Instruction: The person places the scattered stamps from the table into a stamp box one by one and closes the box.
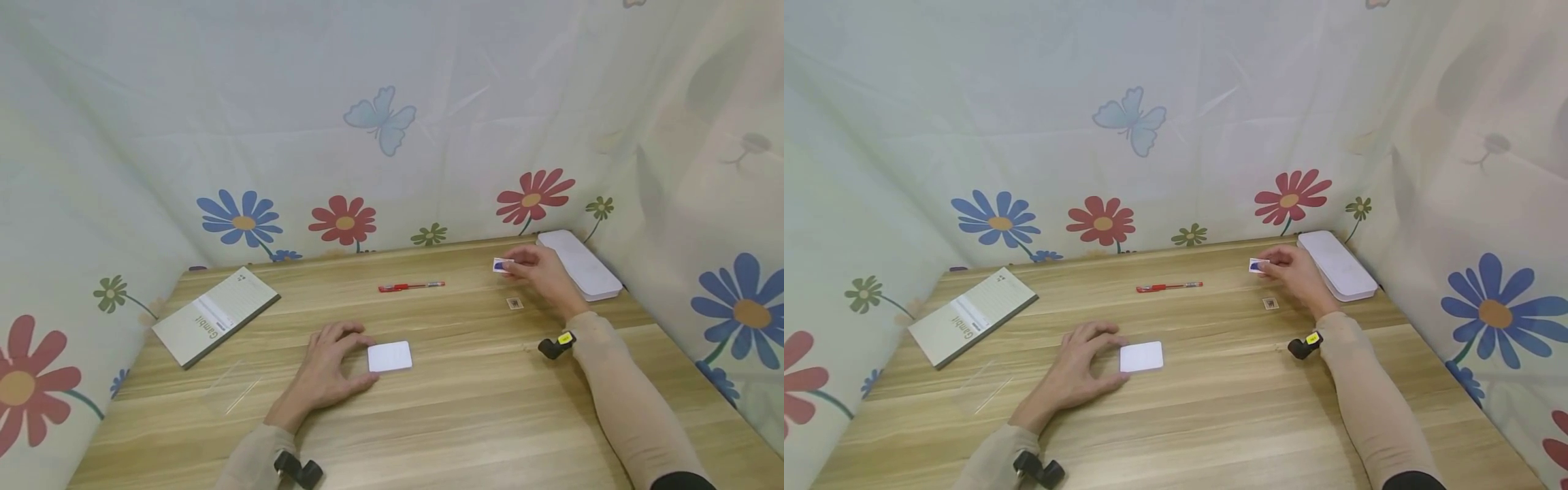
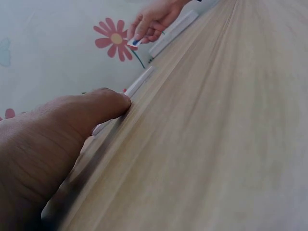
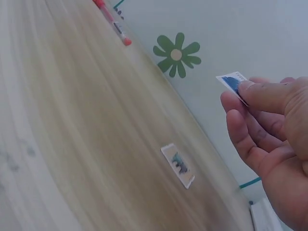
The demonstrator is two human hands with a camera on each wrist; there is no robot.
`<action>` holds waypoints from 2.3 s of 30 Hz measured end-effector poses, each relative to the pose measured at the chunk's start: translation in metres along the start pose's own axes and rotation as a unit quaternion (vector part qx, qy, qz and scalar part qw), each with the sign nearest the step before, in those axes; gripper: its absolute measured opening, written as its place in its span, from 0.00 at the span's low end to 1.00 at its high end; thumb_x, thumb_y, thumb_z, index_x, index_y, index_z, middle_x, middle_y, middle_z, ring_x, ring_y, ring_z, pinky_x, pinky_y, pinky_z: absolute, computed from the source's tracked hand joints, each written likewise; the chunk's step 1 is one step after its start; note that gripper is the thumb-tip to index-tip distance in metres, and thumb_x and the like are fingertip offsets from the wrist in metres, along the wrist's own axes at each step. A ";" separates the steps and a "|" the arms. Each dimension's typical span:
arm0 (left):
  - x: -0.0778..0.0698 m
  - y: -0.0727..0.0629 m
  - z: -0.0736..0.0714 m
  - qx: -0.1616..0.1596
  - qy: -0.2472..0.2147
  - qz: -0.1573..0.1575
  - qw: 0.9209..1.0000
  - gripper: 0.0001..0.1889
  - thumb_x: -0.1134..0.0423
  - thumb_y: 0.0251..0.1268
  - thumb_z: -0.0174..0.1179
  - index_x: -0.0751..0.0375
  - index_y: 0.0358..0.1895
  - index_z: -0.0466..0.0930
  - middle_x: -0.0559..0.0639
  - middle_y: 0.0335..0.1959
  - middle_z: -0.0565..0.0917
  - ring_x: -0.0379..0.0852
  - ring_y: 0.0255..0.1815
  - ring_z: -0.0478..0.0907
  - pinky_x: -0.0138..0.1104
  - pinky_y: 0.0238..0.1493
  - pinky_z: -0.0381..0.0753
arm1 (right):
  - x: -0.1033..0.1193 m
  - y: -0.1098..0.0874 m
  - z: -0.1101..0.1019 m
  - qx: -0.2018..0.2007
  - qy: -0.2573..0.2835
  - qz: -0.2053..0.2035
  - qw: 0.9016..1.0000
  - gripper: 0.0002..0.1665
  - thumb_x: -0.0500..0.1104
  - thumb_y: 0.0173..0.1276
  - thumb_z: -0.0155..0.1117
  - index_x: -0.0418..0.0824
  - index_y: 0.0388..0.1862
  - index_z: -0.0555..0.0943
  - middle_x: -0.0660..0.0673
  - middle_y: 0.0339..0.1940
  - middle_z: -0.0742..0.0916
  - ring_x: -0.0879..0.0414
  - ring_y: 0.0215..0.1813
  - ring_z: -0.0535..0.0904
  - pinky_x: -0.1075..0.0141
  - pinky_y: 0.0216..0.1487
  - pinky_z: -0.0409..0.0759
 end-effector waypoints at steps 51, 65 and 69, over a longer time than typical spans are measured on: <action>-0.004 -0.001 -0.001 -0.002 -0.003 -0.003 1.000 0.29 0.37 0.58 0.81 0.42 0.61 0.88 0.49 0.72 0.80 0.56 0.77 0.72 0.58 0.74 0.64 | 0.101 -0.026 0.126 0.106 -0.014 -0.064 0.992 0.12 0.36 0.76 0.77 0.37 0.56 0.92 0.41 0.45 0.94 0.47 0.40 0.90 0.64 0.43 0.90; -0.003 0.000 -0.003 -0.006 0.002 0.002 1.000 0.29 0.37 0.58 0.81 0.41 0.60 0.88 0.48 0.73 0.80 0.56 0.77 0.72 0.58 0.73 0.64 | 0.091 -0.037 0.170 0.133 0.027 -0.060 0.989 0.11 0.34 0.73 0.79 0.36 0.52 0.91 0.43 0.45 0.93 0.54 0.42 0.88 0.67 0.44 0.88; -0.003 0.000 -0.002 -0.006 -0.001 0.003 1.000 0.29 0.37 0.57 0.82 0.42 0.60 0.89 0.49 0.72 0.81 0.56 0.77 0.72 0.59 0.74 0.64 | 0.088 -0.042 0.183 0.149 0.038 -0.066 0.986 0.11 0.32 0.71 0.81 0.35 0.50 0.91 0.42 0.45 0.92 0.54 0.41 0.86 0.69 0.44 0.87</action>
Point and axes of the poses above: each hand's wrist, its own y-axis towards the middle knuckle, its own z-axis out of the palm, x = y × z, the point moved 3 cm from there along y, towards the middle knuckle
